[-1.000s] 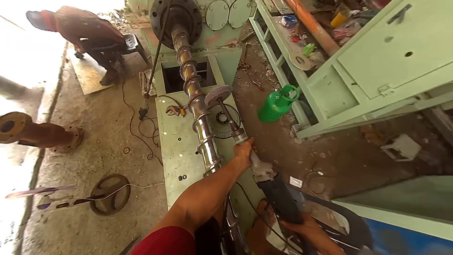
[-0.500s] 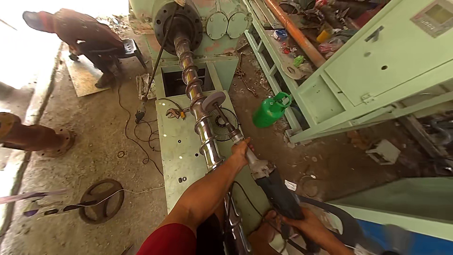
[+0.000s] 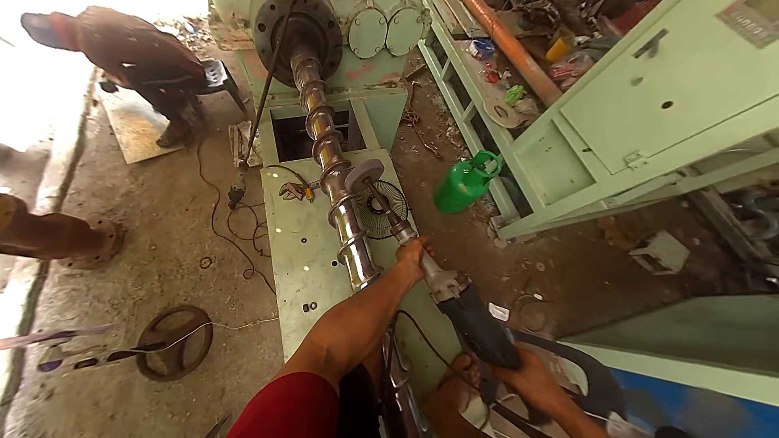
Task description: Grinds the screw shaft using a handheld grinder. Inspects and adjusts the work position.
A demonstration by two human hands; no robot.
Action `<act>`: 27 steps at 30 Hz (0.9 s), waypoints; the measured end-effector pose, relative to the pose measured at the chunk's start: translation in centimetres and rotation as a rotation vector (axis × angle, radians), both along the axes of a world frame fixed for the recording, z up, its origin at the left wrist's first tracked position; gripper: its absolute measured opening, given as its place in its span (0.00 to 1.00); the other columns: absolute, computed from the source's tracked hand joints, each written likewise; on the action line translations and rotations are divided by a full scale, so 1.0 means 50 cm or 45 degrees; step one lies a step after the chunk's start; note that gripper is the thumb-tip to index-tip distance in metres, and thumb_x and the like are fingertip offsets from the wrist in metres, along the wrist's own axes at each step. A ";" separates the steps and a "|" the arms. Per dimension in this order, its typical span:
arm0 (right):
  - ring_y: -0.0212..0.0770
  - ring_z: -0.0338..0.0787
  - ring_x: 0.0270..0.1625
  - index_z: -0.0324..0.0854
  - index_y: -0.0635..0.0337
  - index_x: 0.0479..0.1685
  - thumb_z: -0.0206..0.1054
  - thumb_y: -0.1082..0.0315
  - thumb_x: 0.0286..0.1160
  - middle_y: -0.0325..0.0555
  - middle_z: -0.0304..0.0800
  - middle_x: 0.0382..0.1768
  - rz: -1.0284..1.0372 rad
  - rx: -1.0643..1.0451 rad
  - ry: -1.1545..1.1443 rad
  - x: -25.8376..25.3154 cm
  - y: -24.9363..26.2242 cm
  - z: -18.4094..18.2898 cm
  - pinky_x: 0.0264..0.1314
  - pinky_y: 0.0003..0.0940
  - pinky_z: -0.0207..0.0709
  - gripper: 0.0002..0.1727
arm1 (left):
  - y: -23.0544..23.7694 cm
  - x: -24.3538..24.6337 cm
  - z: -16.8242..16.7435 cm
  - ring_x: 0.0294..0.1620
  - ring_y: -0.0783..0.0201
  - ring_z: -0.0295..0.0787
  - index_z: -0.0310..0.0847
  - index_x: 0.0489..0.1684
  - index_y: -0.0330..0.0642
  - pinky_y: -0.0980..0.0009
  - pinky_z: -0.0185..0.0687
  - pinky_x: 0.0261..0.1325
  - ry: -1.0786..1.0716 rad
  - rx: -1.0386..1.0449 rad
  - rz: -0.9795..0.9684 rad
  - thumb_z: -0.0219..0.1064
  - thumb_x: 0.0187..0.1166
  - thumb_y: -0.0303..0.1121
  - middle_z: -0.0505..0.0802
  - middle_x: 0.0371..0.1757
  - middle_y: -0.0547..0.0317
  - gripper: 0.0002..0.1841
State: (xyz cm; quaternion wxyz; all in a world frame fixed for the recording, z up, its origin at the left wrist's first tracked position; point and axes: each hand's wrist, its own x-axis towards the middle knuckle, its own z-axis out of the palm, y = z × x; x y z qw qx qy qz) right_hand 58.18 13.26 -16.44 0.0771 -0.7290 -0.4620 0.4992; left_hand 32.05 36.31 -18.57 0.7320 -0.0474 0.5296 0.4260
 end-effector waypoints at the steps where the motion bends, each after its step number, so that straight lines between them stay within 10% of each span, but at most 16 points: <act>1: 0.42 0.91 0.22 0.88 0.57 0.45 0.85 0.58 0.52 0.45 0.93 0.28 0.013 -0.001 -0.010 0.001 0.002 0.002 0.30 0.44 0.89 0.22 | 0.000 0.000 -0.001 0.21 0.62 0.81 0.73 0.49 0.39 0.68 0.84 0.26 0.001 0.000 0.000 0.69 0.79 0.30 0.82 0.26 0.55 0.11; 27: 0.50 0.95 0.47 0.89 0.57 0.47 0.83 0.54 0.53 0.50 0.95 0.39 0.363 0.030 -0.301 -0.045 -0.017 0.096 0.57 0.61 0.85 0.23 | -0.104 -0.094 0.058 0.18 0.62 0.78 0.70 0.38 0.44 0.65 0.83 0.25 -0.036 0.098 0.098 0.59 0.80 0.30 0.78 0.21 0.59 0.03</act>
